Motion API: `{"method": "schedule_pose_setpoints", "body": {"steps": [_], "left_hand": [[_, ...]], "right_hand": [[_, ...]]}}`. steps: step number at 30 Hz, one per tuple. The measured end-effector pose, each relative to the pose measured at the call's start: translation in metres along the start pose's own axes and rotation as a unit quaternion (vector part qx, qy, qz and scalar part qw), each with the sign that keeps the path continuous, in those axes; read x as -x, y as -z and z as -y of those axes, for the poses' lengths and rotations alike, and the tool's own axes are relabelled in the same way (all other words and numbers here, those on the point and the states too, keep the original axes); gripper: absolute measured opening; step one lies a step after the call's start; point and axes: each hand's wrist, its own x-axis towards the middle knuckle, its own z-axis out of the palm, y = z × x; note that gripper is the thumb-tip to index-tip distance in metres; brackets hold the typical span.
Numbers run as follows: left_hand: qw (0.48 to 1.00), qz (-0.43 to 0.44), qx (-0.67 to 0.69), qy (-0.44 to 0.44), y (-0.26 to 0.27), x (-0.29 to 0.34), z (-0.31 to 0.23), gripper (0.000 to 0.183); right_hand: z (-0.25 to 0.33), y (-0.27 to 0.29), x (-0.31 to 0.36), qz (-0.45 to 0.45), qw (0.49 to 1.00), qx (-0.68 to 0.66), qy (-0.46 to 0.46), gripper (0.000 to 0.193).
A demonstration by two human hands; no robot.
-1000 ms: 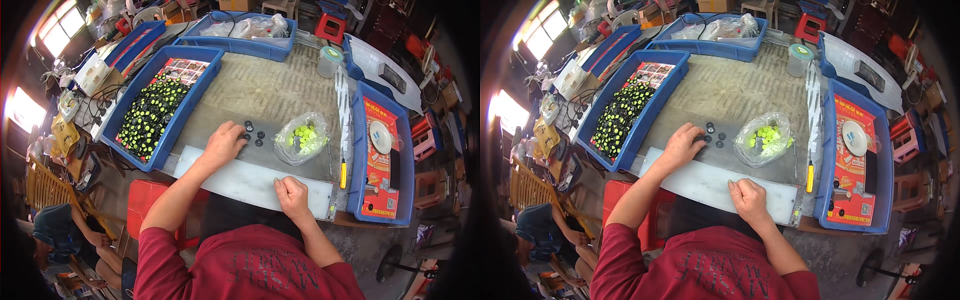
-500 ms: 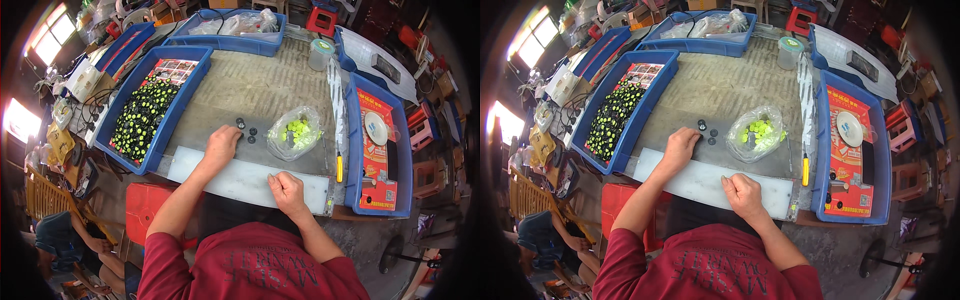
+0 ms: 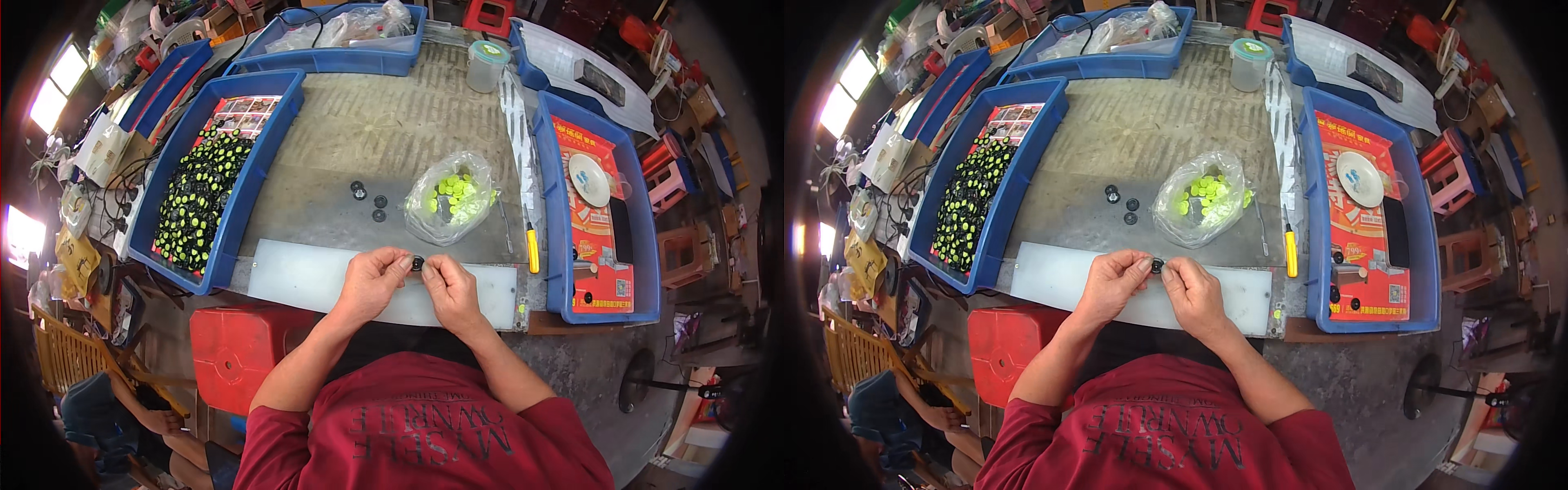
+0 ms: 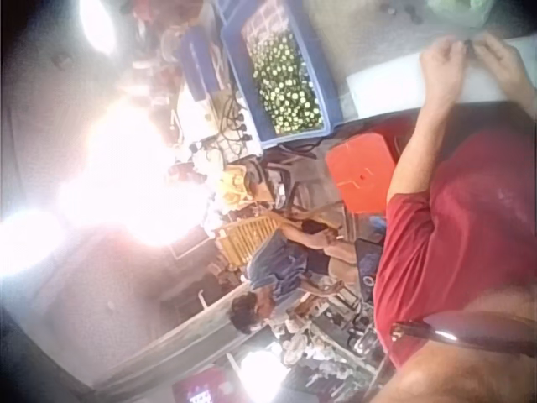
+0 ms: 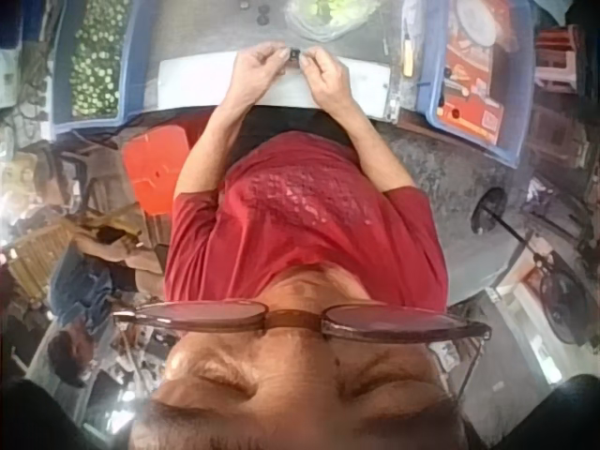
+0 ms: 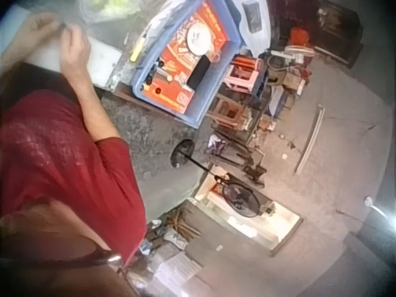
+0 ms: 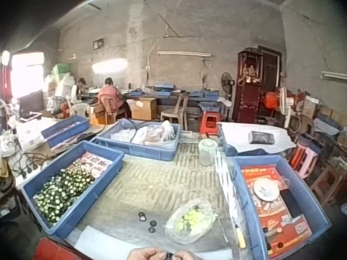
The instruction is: The person assembles small circular components by inserting small yellow plastic pieces into black rings by hand and placing the completed parts into a blue bin.
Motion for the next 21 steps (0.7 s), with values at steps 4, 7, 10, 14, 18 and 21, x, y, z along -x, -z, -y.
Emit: {"method": "schedule_pose_setpoints", "body": {"steps": [4,7,10,14,18,21], "left_hand": [[1.0,-0.003,-0.022,-0.011,-0.007,0.003,0.001,0.017],[1.0,-0.006,-0.012,-0.004,-0.012,0.006,-0.004,0.017],[0.999,0.0,0.036,0.004,-0.015,0.004,-0.003,0.016],[0.993,-0.009,0.116,0.012,-0.011,0.002,0.003,0.015],[0.991,-0.027,0.135,-0.001,-0.012,0.003,0.012,0.013],[0.993,-0.032,0.112,-0.031,-0.011,0.007,0.017,0.013]], "right_hand": [[-0.002,0.0,0.001,-0.006,0.999,-0.018,-0.027,0.008],[-0.005,-0.001,0.003,-0.012,1.0,-0.005,-0.021,0.009],[-0.006,-0.001,0.003,-0.019,1.0,-0.012,-0.005,0.012],[0.004,0.008,-0.001,0.022,0.999,-0.014,-0.022,0.012],[0.006,0.027,-0.027,-0.038,0.998,0.045,0.003,0.009],[-0.004,0.039,-0.06,-0.068,0.982,0.155,0.081,0.009]]}}
